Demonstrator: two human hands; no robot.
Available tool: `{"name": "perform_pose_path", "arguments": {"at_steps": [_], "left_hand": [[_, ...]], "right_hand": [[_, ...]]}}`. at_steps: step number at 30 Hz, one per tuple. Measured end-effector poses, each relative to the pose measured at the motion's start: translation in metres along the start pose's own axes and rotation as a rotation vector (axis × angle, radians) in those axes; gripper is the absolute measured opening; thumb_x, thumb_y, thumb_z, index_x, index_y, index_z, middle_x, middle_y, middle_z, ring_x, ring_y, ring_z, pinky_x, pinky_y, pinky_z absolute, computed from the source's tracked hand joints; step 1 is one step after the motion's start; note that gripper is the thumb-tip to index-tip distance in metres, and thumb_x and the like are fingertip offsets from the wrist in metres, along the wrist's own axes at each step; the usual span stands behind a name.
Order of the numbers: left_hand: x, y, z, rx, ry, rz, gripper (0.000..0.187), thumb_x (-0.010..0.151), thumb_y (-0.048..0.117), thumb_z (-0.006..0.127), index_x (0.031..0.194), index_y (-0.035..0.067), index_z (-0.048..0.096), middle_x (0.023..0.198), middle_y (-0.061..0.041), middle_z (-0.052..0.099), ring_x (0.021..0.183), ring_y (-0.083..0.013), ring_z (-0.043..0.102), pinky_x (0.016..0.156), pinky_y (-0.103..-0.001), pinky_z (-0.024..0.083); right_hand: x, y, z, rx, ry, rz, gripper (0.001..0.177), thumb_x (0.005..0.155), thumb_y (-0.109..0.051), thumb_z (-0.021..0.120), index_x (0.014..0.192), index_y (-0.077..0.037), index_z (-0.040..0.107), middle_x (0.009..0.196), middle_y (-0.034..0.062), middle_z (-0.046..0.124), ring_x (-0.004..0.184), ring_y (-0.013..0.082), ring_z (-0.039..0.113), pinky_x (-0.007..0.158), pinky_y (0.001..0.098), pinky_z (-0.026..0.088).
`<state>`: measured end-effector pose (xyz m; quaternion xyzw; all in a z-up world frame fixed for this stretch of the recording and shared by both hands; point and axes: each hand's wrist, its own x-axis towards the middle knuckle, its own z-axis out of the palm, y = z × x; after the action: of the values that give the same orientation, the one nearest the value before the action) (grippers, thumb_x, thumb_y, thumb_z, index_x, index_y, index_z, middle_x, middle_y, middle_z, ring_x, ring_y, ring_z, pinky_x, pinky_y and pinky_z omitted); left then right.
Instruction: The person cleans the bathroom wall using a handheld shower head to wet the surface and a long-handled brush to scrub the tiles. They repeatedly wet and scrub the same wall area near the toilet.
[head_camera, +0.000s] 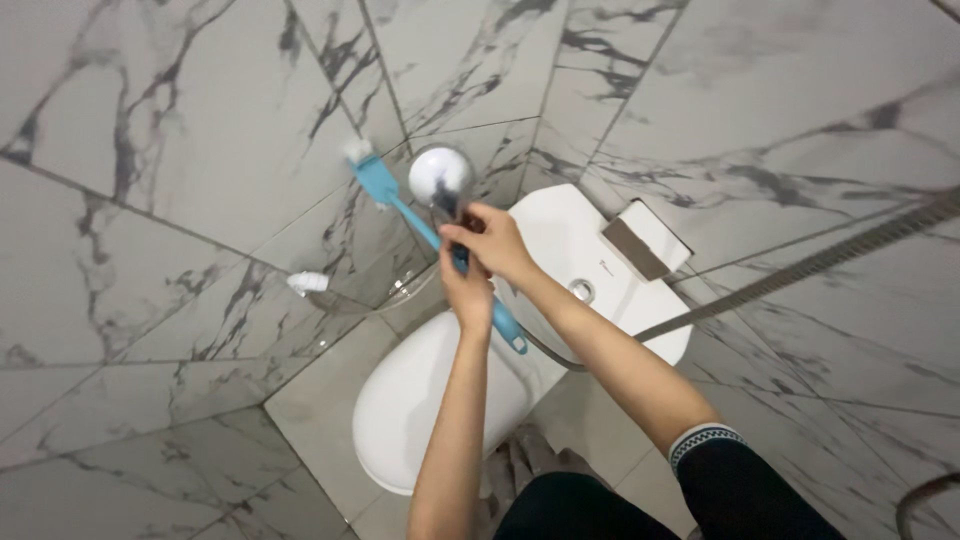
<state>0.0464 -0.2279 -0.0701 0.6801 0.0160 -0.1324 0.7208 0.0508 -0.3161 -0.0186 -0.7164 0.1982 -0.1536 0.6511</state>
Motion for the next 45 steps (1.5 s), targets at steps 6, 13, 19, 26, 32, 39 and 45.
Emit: {"name": "perform_pose_path", "arguments": {"at_steps": [6, 13, 19, 26, 32, 39, 45], "left_hand": [[0.025, -0.060, -0.012, 0.139, -0.034, 0.497, 0.040, 0.101, 0.011, 0.066, 0.138, -0.001, 0.054, 0.114, -0.012, 0.069, 0.099, -0.0161, 0.067, 0.083, -0.029, 0.054], [0.014, -0.051, -0.023, 0.174, -0.063, 0.145, 0.039, 0.100, 0.020, 0.069, 0.132, 0.001, 0.056, 0.096, -0.009, 0.066, 0.071, -0.0185, 0.063, 0.059, -0.029, 0.051], [-0.007, -0.031, -0.034, 0.147, -0.121, 0.318, 0.040, 0.102, 0.020, 0.069, 0.134, 0.002, 0.053, 0.112, -0.004, 0.060, 0.079, -0.0100, 0.065, 0.056, -0.024, 0.059], [-0.083, 0.013, -0.051, 0.176, -0.280, 0.248, 0.027, 0.104, 0.022, 0.065, 0.123, 0.005, 0.055, 0.090, -0.004, 0.064, 0.060, -0.0101, 0.061, 0.048, -0.023, 0.046], [-0.241, -0.003, -0.091, 0.167, -0.521, 0.077, 0.025, 0.101, 0.023, 0.063, 0.119, 0.008, 0.055, 0.081, -0.003, 0.065, 0.054, -0.0085, 0.058, 0.042, -0.023, 0.041], [-0.450, -0.049, -0.123, 0.037, -0.709, -0.111, 0.023, 0.102, 0.025, 0.064, 0.114, 0.007, 0.058, 0.082, 0.003, 0.059, 0.058, -0.0071, 0.054, 0.047, -0.022, 0.042], [-0.551, -0.100, -0.112, 0.025, -0.829, -0.270, 0.022, 0.103, 0.027, 0.063, 0.112, 0.008, 0.057, 0.069, 0.000, 0.060, 0.053, -0.0082, 0.055, 0.046, -0.022, 0.041]], "right_hand": [[-0.016, 0.011, -0.004, -0.072, 0.002, -0.117, 0.041, 0.087, -0.021, 0.079, 0.123, -0.004, 0.068, 0.104, 0.0068, 0.076, 0.092, 0.0147, 0.072, 0.083, 0.0309, 0.057], [-0.139, 0.047, -0.032, -0.038, 0.138, -0.053, 0.043, 0.090, -0.004, 0.066, 0.133, -0.007, 0.064, 0.127, 0.0090, 0.071, 0.109, 0.0147, 0.068, 0.090, 0.0295, 0.058], [-0.298, 0.146, -0.095, -0.031, 0.172, 0.206, 0.021, 0.100, -0.007, 0.066, 0.120, -0.004, 0.073, 0.110, 0.0058, 0.077, 0.101, 0.0141, 0.072, 0.090, 0.0289, 0.059], [-0.520, 0.228, -0.115, -0.043, 0.510, 0.421, 0.031, 0.093, 0.000, 0.054, 0.119, -0.003, 0.071, 0.101, 0.0082, 0.078, 0.093, 0.0164, 0.073, 0.084, 0.0304, 0.057], [-0.669, 0.241, -0.057, 0.042, 0.790, 0.480, 0.026, 0.097, -0.001, 0.055, 0.116, -0.002, 0.072, 0.097, 0.0086, 0.077, 0.083, 0.0148, 0.067, 0.075, 0.0290, 0.054], [-0.761, 0.231, -0.040, 0.161, 1.028, 0.379, 0.026, 0.099, -0.002, 0.054, 0.119, -0.001, 0.070, 0.100, 0.0089, 0.075, 0.083, 0.0144, 0.066, 0.076, 0.0277, 0.053], [-0.817, 0.207, -0.081, 0.214, 1.218, 0.362, 0.023, 0.102, -0.006, 0.056, 0.120, -0.001, 0.069, 0.101, 0.0081, 0.074, 0.087, 0.0132, 0.068, 0.080, 0.0269, 0.056]]}}
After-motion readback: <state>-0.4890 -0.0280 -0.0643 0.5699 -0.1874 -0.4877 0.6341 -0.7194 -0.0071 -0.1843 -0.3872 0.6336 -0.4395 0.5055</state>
